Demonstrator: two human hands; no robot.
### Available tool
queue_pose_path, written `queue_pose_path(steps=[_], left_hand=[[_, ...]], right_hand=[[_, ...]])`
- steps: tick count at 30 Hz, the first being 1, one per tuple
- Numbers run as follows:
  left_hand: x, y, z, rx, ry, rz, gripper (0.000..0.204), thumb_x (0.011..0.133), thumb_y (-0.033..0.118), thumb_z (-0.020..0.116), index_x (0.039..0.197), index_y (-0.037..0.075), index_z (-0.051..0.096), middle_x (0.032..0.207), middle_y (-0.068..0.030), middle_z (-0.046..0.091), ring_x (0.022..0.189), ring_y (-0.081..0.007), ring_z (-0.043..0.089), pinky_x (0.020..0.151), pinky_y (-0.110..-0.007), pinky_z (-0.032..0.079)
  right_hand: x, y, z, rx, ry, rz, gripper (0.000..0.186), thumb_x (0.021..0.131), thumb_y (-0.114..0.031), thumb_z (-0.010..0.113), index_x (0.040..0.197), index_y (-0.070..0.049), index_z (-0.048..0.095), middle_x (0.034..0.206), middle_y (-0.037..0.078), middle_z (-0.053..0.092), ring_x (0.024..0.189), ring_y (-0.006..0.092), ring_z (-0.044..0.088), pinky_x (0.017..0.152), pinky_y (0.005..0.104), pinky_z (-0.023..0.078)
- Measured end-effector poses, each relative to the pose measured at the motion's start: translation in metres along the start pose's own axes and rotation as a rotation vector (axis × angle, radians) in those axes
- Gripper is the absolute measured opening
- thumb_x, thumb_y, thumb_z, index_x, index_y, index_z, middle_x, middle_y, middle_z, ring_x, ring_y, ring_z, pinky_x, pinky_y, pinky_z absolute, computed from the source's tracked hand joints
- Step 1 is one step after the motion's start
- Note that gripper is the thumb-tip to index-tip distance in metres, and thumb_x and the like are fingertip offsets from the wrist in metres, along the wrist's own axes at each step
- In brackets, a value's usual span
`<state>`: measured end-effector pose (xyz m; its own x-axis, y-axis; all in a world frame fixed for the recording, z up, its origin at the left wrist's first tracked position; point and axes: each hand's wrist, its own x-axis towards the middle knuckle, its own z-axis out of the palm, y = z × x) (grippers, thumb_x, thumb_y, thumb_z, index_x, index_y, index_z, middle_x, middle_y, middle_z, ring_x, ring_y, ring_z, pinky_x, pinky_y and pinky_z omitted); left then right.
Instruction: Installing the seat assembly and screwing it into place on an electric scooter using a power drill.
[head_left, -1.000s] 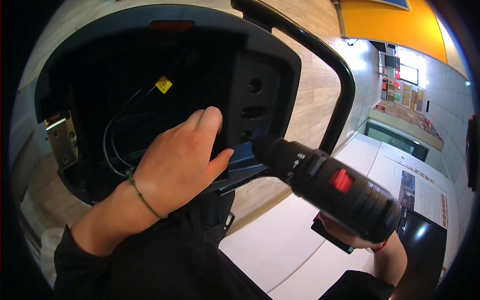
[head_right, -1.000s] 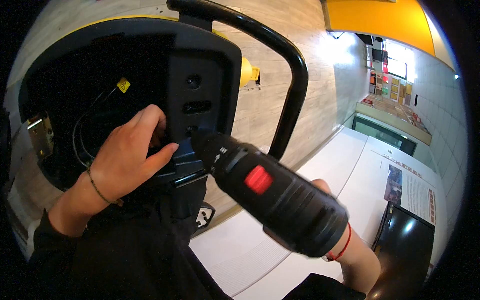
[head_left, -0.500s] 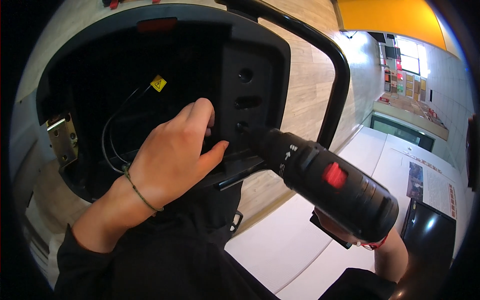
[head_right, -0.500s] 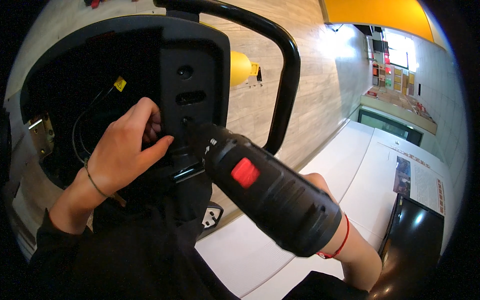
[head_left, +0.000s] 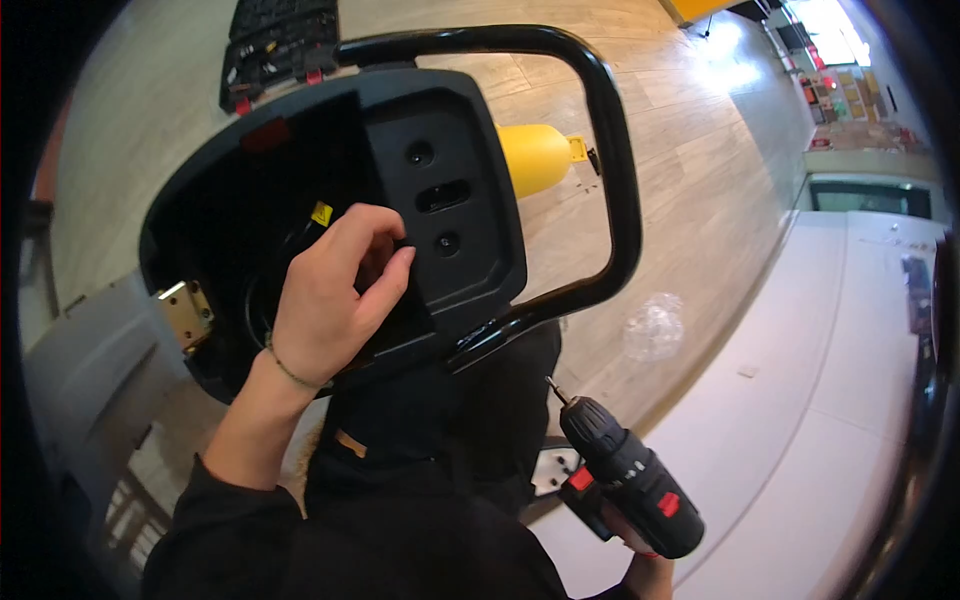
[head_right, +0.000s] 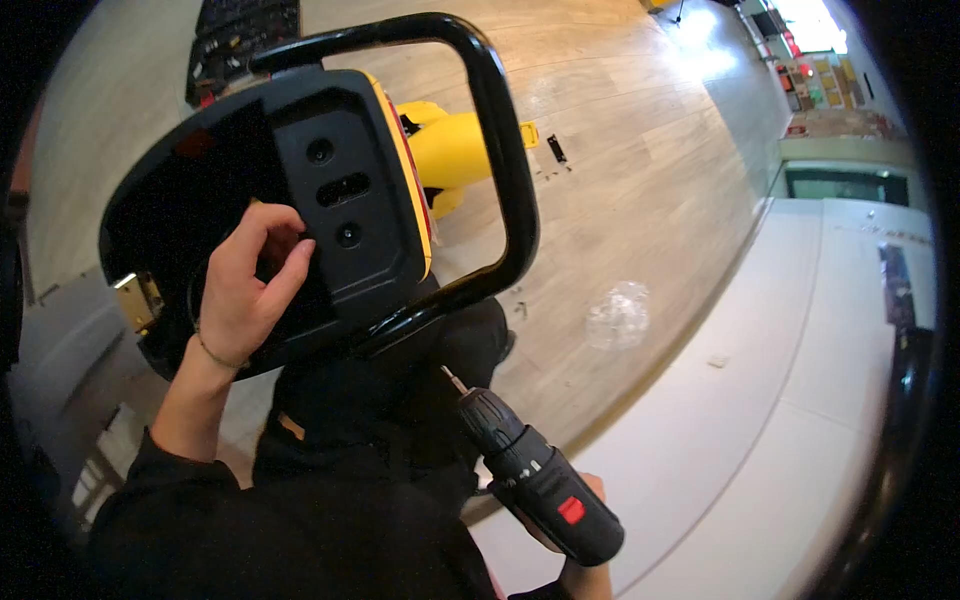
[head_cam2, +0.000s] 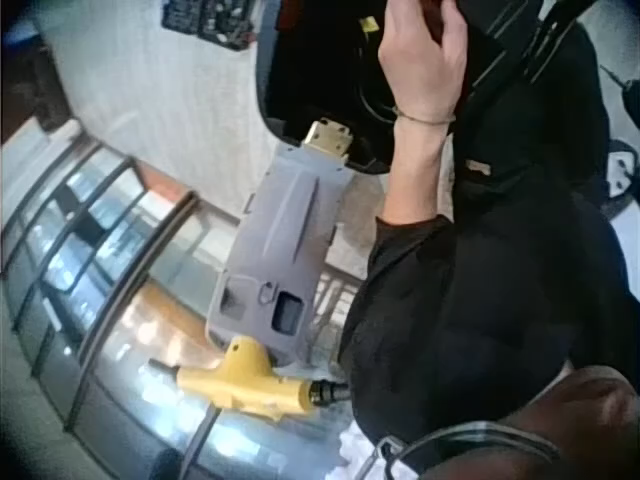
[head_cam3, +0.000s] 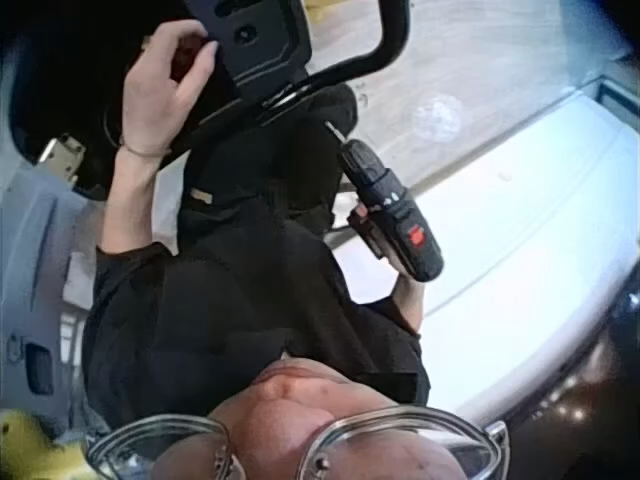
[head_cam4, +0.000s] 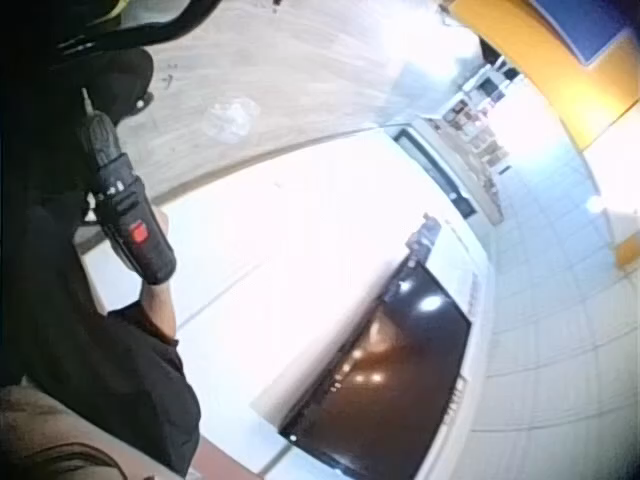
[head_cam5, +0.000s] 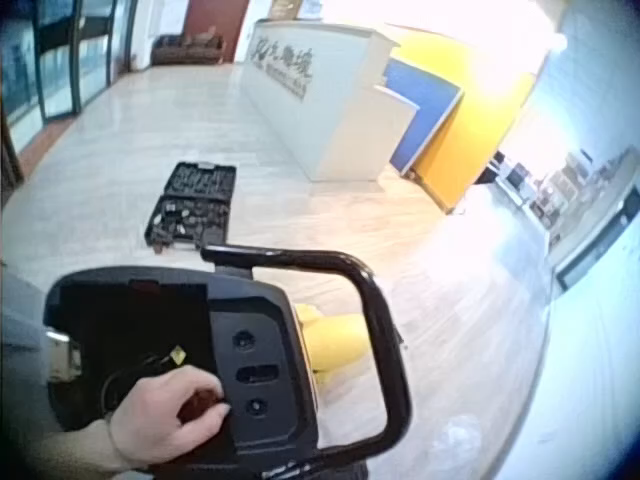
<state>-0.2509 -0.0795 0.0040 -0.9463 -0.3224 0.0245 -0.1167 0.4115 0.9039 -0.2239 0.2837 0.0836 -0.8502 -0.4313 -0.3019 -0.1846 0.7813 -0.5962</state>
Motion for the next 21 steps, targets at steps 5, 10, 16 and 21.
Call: queue_pose_path(steps=[5,10,16,21], left_hand=[[0.013,0.018,0.007,0.462,-0.022,0.442,0.015,0.076,0.0,0.064,0.09,0.005,0.062,0.082,-0.0076,0.054,0.067,-0.0203,0.058,0.06,-0.029,0.048],[0.029,0.05,0.01,0.832,-0.228,0.439,0.012,0.076,0.005,0.064,0.088,0.006,0.062,0.087,-0.0072,0.056,0.074,-0.0267,0.062,0.065,-0.034,0.05],[0.04,0.06,0.017,1.135,-0.403,0.522,0.006,0.078,0.006,0.057,0.08,0.002,0.053,0.084,-0.0125,0.054,0.075,-0.0317,0.06,0.066,-0.04,0.05],[0.033,0.06,0.029,1.204,-0.363,0.532,0.01,0.076,0.005,0.058,0.083,0.0,0.051,0.086,-0.0153,0.054,0.081,-0.0344,0.059,0.07,-0.041,0.049]], right_hand=[[-0.032,0.046,0.046,0.079,-0.006,-0.107,0.032,0.067,-0.012,0.073,0.098,-0.007,0.063,0.08,0.009,0.066,0.069,0.0257,0.064,0.064,0.0303,0.051],[-0.046,0.071,0.066,0.283,0.009,-0.096,0.028,0.068,-0.012,0.073,0.094,-0.008,0.064,0.08,0.008,0.065,0.066,0.0257,0.063,0.062,0.0301,0.05],[-0.067,0.085,0.079,0.295,0.145,-0.29,0.021,0.069,-0.01,0.071,0.089,-0.008,0.063,0.079,0.008,0.064,0.067,0.0266,0.062,0.059,0.0319,0.049],[-0.101,0.11,0.096,0.446,0.241,-0.307,0.019,0.071,-0.004,0.07,0.088,-0.005,0.062,0.076,0.007,0.062,0.065,0.0242,0.062,0.06,0.0312,0.049]])
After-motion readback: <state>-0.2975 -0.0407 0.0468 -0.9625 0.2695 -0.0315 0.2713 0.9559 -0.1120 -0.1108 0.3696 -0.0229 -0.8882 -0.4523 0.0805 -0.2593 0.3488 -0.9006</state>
